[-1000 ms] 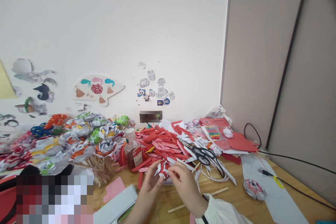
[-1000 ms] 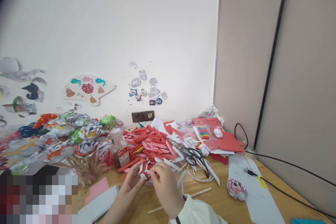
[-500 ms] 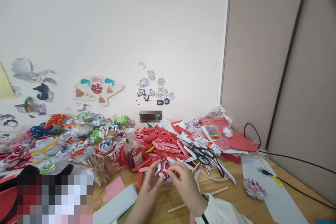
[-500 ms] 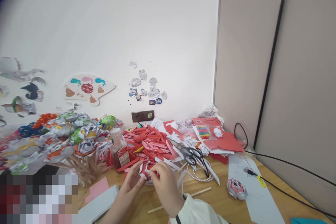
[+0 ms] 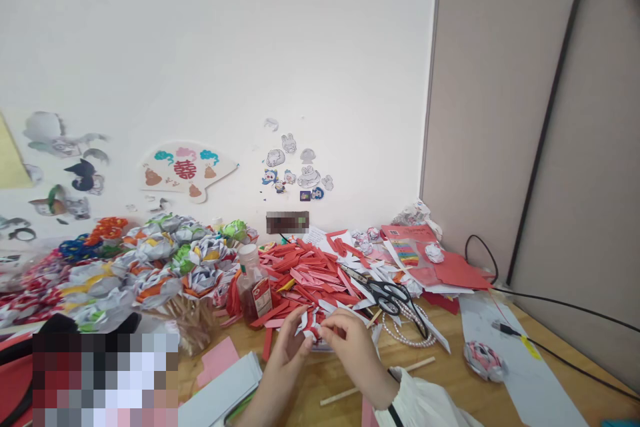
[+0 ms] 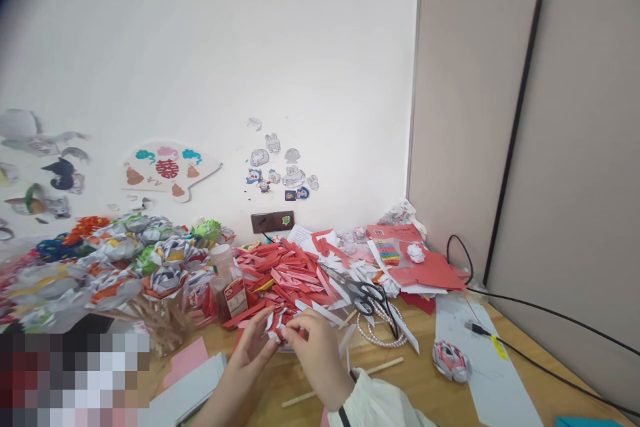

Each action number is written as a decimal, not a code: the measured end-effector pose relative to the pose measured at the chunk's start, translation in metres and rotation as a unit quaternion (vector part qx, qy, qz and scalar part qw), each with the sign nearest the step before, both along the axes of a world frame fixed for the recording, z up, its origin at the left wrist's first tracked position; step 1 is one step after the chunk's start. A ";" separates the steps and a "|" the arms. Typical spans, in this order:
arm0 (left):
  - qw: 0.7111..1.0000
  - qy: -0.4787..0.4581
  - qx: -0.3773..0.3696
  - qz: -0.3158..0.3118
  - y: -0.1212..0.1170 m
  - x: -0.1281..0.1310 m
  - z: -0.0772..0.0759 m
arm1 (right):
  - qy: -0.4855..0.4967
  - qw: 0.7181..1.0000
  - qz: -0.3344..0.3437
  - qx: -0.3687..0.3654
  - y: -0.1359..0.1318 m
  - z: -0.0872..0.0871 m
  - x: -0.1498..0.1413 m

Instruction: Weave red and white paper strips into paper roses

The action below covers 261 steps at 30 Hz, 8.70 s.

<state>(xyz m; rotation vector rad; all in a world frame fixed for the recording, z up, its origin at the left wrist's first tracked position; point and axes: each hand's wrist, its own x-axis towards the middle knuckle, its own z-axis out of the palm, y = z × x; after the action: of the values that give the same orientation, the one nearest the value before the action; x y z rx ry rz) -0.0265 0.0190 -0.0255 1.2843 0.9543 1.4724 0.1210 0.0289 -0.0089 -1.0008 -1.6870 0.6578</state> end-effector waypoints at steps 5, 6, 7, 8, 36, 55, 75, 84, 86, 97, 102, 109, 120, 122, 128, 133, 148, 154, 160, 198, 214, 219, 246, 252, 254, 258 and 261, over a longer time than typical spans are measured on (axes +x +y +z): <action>1.000 -0.006 0.003 -0.007 0.000 0.000 0.001 | 0.003 1.000 -0.009 -0.010 0.000 0.001 -0.001; 1.000 -0.009 0.005 -0.012 0.000 0.000 0.001 | 0.000 1.000 -0.014 -0.015 0.000 0.000 -0.001; 1.000 -0.012 0.007 -0.016 0.000 0.001 0.000 | -0.003 1.000 -0.018 -0.019 0.000 0.000 -0.002; 1.000 -0.013 0.010 -0.019 0.001 0.001 0.000 | -0.006 1.000 -0.019 -0.021 0.000 0.000 -0.002; 0.961 -0.226 -0.085 -0.136 -0.024 0.008 0.029 | 0.056 0.998 -0.030 -0.027 0.004 0.004 0.006; 0.960 -0.180 -0.108 -0.186 -0.021 0.005 0.025 | 0.028 0.998 -0.040 0.048 0.007 0.005 0.010; 0.995 -0.046 -0.058 -0.066 -0.010 0.000 0.009 | 0.005 1.000 0.001 0.007 0.000 0.010 0.008; 0.997 -0.030 -0.049 -0.056 -0.013 0.001 0.012 | -0.008 1.000 -0.017 0.014 0.000 0.007 0.005; 0.997 -0.029 -0.045 -0.055 -0.015 0.003 0.013 | -0.006 1.000 -0.020 0.011 0.001 0.006 0.004; 0.999 -0.008 -0.028 -0.033 -0.016 0.005 0.014 | -0.016 0.999 -0.045 0.004 -0.003 0.007 0.003; 0.999 -0.009 -0.023 -0.037 -0.013 0.004 0.013 | 0.001 1.000 -0.008 0.001 0.000 0.007 0.006; 0.999 0.014 -0.016 -0.037 -0.011 0.002 0.011 | 0.027 0.999 0.015 -0.025 0.005 0.001 0.006; 0.999 0.009 -0.012 -0.044 -0.013 0.002 0.013 | 0.008 1.000 -0.023 -0.015 0.003 0.002 0.003; 0.998 -0.014 -0.019 -0.053 -0.011 0.001 0.013 | 0.013 1.000 -0.013 -0.008 0.003 0.002 0.004; 0.995 -0.060 -0.057 -0.058 -0.009 0.000 0.012 | 0.022 1.000 0.013 -0.016 0.000 0.006 0.005; 0.990 -0.098 -0.071 -0.069 -0.009 0.002 0.011 | 0.021 0.999 0.000 -0.031 -0.003 0.010 0.003; 0.955 -0.230 -0.102 -0.157 -0.017 0.002 0.025 | 0.047 0.999 -0.022 0.004 0.001 0.009 0.006; 0.981 -0.100 -0.103 -0.127 -0.011 -0.002 0.014 | 0.033 0.998 -0.023 0.040 -0.003 0.012 0.007; 0.994 -0.043 -0.005 -0.104 0.007 -0.008 -0.004 | 0.012 0.998 -0.026 0.050 -0.005 0.013 0.007; 0.996 0.077 0.041 0.000 0.004 -0.008 -0.002 | -0.024 1.000 -0.006 -0.019 0.000 0.006 0.005; 0.992 0.114 0.057 -0.008 0.006 -0.009 -0.009 | -0.031 0.998 -0.036 -0.035 0.000 0.003 0.002; 0.992 0.113 0.059 -0.003 0.007 -0.010 -0.008 | -0.025 0.998 -0.022 -0.044 0.003 -0.001 0.003; 0.993 0.091 0.059 -0.034 0.001 -0.008 -0.005 | 0.055 0.995 0.025 -0.078 0.005 0.008 0.011; 0.992 0.112 0.065 -0.001 0.003 -0.009 -0.011 | 0.076 0.989 0.064 -0.107 0.003 0.009 0.010; 0.991 0.118 0.063 -0.001 0.003 -0.009 -0.012 | 0.092 0.985 0.073 -0.124 0.002 0.010 0.010; 0.992 0.107 0.063 -0.012 0.002 -0.009 -0.013 | 0.125 0.976 0.088 -0.153 -0.001 0.015 0.011; 0.994 0.088 0.061 -0.028 0.001 -0.010 -0.013 | 0.127 0.975 0.082 -0.161 -0.001 0.017 0.011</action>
<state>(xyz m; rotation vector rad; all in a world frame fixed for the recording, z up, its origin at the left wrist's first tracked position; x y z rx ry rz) -0.0361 0.0205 -0.0386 1.5391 0.9446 1.4093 0.1324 0.0274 0.0082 -0.9573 -1.4729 1.1485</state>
